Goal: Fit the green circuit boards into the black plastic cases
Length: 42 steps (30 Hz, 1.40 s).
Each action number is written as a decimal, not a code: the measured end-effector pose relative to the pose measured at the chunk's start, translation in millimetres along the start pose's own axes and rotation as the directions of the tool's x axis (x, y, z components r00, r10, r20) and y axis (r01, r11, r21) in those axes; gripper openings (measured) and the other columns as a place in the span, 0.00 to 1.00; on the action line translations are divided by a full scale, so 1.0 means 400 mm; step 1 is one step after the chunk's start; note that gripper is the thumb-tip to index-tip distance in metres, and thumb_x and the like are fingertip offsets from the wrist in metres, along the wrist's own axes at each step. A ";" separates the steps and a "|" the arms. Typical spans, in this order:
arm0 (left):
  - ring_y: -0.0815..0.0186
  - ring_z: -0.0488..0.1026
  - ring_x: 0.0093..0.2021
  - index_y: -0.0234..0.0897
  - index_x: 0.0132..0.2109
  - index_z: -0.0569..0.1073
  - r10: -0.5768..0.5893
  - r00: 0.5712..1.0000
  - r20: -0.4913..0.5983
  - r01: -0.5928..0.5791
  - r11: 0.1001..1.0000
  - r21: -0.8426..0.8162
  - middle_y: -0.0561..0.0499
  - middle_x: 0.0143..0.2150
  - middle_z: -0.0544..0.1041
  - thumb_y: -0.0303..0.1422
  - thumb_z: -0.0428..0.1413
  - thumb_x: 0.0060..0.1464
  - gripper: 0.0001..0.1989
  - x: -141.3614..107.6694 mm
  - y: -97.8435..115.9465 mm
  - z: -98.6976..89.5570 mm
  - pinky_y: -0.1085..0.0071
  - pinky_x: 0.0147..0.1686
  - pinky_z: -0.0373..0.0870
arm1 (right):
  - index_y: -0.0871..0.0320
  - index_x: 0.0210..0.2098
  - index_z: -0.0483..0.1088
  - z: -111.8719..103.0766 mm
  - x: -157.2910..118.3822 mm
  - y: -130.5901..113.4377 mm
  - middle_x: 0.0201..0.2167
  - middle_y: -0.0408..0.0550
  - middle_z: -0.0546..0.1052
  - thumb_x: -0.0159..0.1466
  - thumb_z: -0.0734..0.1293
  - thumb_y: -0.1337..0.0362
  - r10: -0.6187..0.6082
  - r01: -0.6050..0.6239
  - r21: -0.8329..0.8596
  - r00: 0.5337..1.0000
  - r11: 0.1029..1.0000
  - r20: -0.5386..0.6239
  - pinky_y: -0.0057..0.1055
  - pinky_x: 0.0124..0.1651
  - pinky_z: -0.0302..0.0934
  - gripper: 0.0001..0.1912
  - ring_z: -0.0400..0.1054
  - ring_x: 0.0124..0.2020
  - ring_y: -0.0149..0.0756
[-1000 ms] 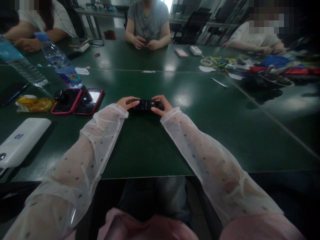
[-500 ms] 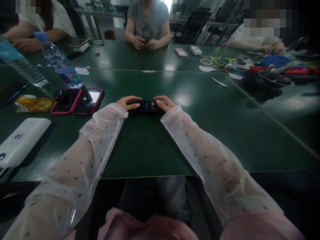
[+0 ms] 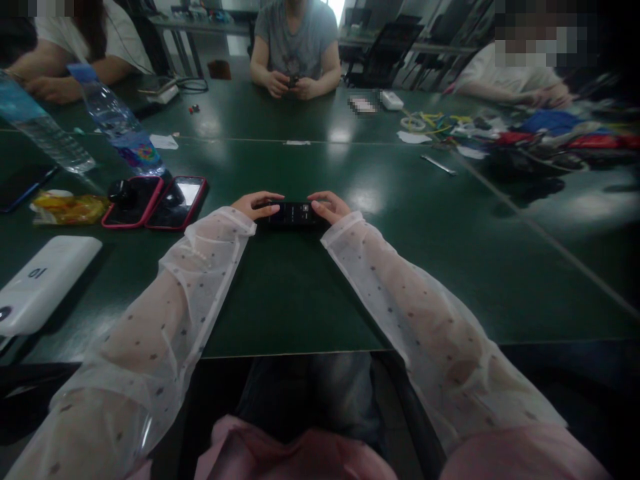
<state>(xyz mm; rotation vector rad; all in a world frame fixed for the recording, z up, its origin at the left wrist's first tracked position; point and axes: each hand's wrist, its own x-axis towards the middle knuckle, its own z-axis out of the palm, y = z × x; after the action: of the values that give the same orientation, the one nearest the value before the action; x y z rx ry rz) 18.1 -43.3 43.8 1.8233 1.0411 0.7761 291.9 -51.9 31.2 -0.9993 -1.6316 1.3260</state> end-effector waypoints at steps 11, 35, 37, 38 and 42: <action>0.50 0.72 0.60 0.40 0.56 0.78 -0.038 0.999 -0.036 0.038 0.999 0.001 0.42 0.59 0.77 0.58 0.57 0.55 0.32 0.005 0.000 0.004 0.53 0.63 0.63 | 0.51 0.48 0.68 -0.001 0.007 0.011 0.37 0.45 0.80 0.58 0.72 0.38 -0.019 0.019 -0.030 1.000 0.999 0.003 0.44 0.55 0.70 0.29 0.76 0.44 0.40; 0.51 0.74 0.58 0.39 0.56 0.77 -0.008 1.000 -0.016 0.007 1.000 -0.020 0.42 0.55 0.79 0.56 0.58 0.55 0.31 0.003 0.004 0.000 0.54 0.61 0.65 | 0.52 0.42 0.73 0.005 0.006 -0.002 0.35 0.44 0.81 0.55 0.74 0.38 -0.056 0.055 -0.050 0.998 0.997 -0.018 0.40 0.52 0.70 0.27 0.76 0.40 0.37; 0.52 0.73 0.58 0.38 0.56 0.77 -0.006 1.000 -0.020 0.005 1.000 -0.025 0.42 0.55 0.79 0.56 0.58 0.55 0.31 0.002 0.006 0.002 0.54 0.61 0.65 | 0.52 0.42 0.73 0.005 0.007 -0.003 0.35 0.43 0.80 0.55 0.74 0.38 -0.051 0.050 -0.054 0.999 0.997 -0.020 0.40 0.52 0.70 0.27 0.76 0.40 0.37; 0.52 0.73 0.58 0.38 0.56 0.77 -0.009 1.000 -0.022 0.008 1.000 -0.024 0.42 0.55 0.79 0.57 0.58 0.55 0.32 0.001 0.007 0.003 0.55 0.61 0.65 | 0.52 0.42 0.73 0.005 0.007 -0.003 0.35 0.43 0.80 0.55 0.74 0.38 -0.049 0.048 -0.055 0.999 0.997 -0.021 0.39 0.52 0.69 0.27 0.76 0.40 0.37; 0.51 0.73 0.60 0.38 0.56 0.78 -0.021 0.999 -0.033 0.021 1.000 -0.008 0.41 0.57 0.78 0.57 0.58 0.55 0.32 0.002 0.005 0.003 0.54 0.62 0.64 | 0.51 0.42 0.73 0.003 0.009 -0.003 0.35 0.43 0.80 0.57 0.73 0.39 -0.050 0.049 -0.068 0.999 0.996 -0.012 0.39 0.52 0.69 0.26 0.76 0.40 0.36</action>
<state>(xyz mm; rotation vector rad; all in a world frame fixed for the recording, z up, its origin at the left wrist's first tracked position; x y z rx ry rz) 19.9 -43.4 45.2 1.7961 1.0751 0.7987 289.5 -49.3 32.6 -0.9990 -1.6902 1.2355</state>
